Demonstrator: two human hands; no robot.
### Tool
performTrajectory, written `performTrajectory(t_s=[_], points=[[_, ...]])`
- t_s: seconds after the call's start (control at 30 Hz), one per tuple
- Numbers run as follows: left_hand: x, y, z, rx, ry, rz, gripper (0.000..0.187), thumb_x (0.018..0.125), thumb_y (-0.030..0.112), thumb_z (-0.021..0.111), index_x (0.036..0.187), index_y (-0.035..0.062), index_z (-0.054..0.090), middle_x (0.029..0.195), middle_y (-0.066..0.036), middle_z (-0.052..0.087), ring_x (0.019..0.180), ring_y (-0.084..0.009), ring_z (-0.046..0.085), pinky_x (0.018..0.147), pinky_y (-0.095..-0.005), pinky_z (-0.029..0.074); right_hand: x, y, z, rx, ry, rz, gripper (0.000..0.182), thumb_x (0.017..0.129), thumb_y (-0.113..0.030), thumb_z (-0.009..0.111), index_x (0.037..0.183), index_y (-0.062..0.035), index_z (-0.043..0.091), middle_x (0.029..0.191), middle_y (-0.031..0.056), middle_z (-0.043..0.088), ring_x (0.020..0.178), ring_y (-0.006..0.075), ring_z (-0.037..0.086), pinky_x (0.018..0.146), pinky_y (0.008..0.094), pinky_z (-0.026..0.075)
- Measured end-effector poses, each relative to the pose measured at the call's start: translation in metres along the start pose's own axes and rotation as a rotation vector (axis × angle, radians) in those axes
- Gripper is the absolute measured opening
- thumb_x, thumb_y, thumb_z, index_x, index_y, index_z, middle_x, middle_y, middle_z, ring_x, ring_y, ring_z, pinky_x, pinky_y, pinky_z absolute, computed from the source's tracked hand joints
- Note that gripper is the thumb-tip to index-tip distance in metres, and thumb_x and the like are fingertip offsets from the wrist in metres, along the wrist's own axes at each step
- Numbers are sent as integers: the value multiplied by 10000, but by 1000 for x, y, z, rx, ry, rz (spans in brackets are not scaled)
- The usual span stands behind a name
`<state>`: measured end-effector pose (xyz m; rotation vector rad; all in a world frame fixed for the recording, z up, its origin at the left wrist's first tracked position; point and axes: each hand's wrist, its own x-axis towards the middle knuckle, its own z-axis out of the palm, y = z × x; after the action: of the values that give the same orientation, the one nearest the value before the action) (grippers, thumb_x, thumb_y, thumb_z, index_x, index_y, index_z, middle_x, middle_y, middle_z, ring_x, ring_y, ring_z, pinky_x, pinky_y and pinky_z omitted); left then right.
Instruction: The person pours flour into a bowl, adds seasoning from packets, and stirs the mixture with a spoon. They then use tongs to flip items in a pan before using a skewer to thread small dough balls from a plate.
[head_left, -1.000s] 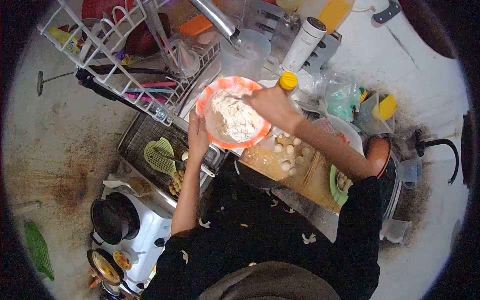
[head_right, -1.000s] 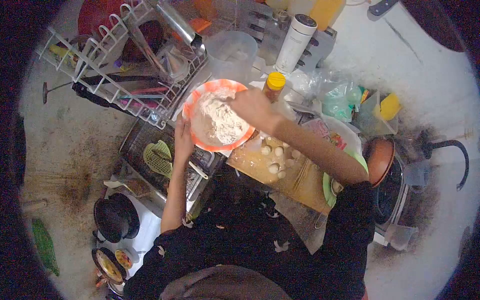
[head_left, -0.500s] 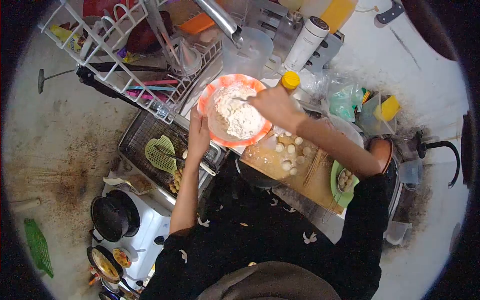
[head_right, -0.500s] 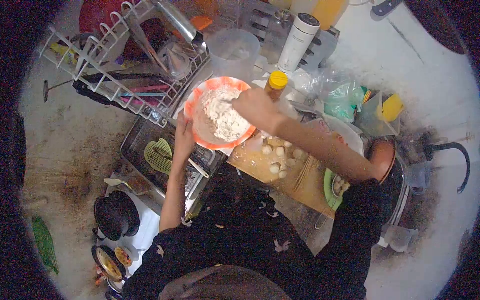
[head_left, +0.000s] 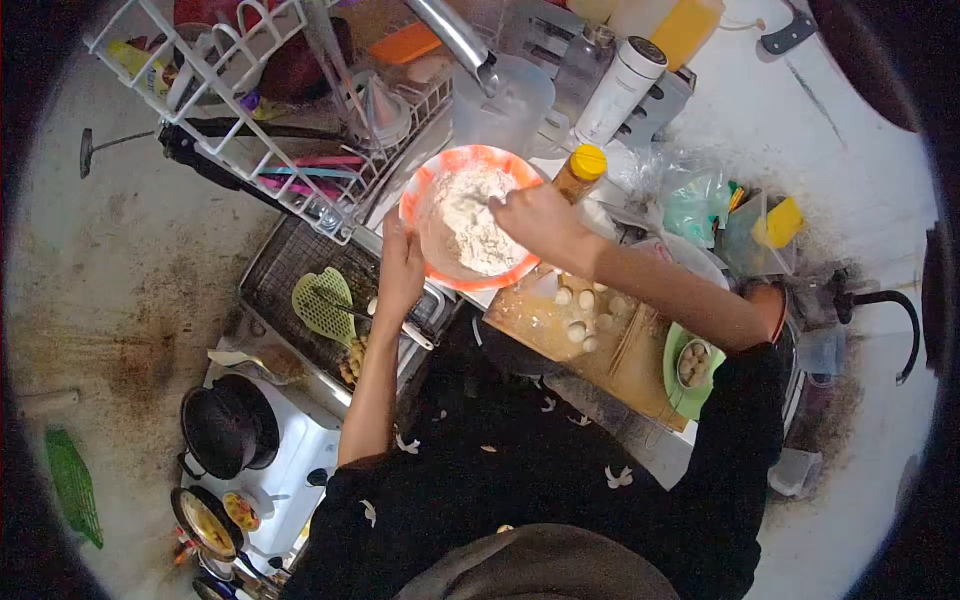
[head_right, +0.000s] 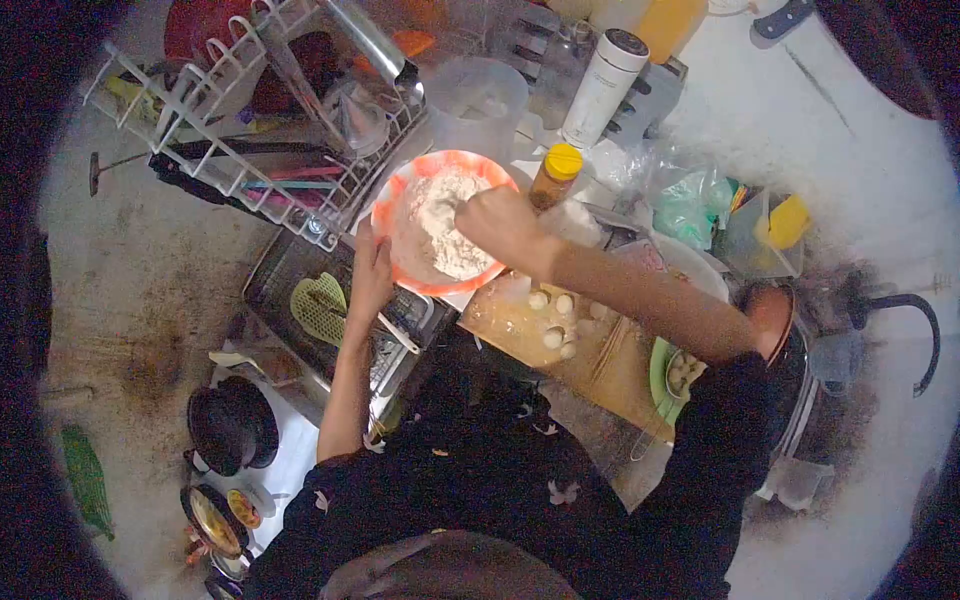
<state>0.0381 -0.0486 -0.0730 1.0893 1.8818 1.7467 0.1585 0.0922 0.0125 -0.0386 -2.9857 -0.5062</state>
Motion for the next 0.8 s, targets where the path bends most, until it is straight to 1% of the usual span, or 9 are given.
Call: performTrajectory(t_s=[0.1,0.23,0.37,0.47,0.57,0.6,0.63,0.7,0.8], points=[[-1,-4,6,42,87,-19,387,816,-32,319,1203,-47,316,1172,-195,396,1119,-267,392,945,-321,289,-15,-10,-6,82,-159,-72,190,732,-118,504,895,-109,600,600,45,577,573,192,601,441,309,454],[1,-11,8,22,98,-5,415,790,-60,329,1204,-61,303,1176,-207,381,1131,-295,371,951,-328,281,-17,10,-45,-20,-520,-41,113,703,-159,528,750,-93,607,590,58,573,572,219,599,461,341,463],[5,-10,-2,117,-40,63,444,766,-81,328,1208,-62,297,1161,-216,375,1139,-315,358,957,-336,272,-10,32,-16,-211,-225,9,75,676,-148,553,683,-86,597,576,62,570,551,218,593,452,351,457],[6,-10,-4,129,-70,121,471,739,-97,324,1209,-59,302,1139,-222,377,1133,-328,357,958,-343,269,1,17,6,-13,11,11,69,636,-116,581,597,-68,610,573,86,580,538,200,594,424,313,439],[7,-8,0,145,-21,79,468,737,-94,320,1204,-57,314,1131,-215,381,1116,-322,371,955,-337,274,-10,-9,8,117,-29,-33,71,645,-106,573,629,-52,615,571,96,577,543,212,598,439,324,454],[5,-2,0,137,10,38,468,739,-91,322,1205,-56,314,1135,-211,380,1112,-317,376,951,-333,279,-15,-6,-5,106,-146,-97,144,740,-133,505,812,-115,628,584,73,566,554,199,596,425,306,445],[3,1,1,131,36,-5,467,740,-88,324,1206,-55,315,1140,-208,379,1108,-312,380,948,-328,285,-17,-1,-18,107,-149,-95,144,740,-133,505,812,-115,628,584,73,566,554,199,596,425,306,445],[5,-4,0,141,31,56,460,743,-86,323,1201,-52,322,1136,-200,381,1102,-303,385,938,-325,294,-17,16,-34,20,-487,-127,120,729,-165,522,780,-122,622,597,71,569,565,200,600,434,319,443],[6,-3,-3,143,0,121,443,744,-82,328,1185,-47,343,1125,-191,386,1095,-294,390,920,-323,310,-12,39,-28,-80,-267,-73,83,674,-145,555,706,-107,622,603,80,585,579,211,604,472,341,457]])
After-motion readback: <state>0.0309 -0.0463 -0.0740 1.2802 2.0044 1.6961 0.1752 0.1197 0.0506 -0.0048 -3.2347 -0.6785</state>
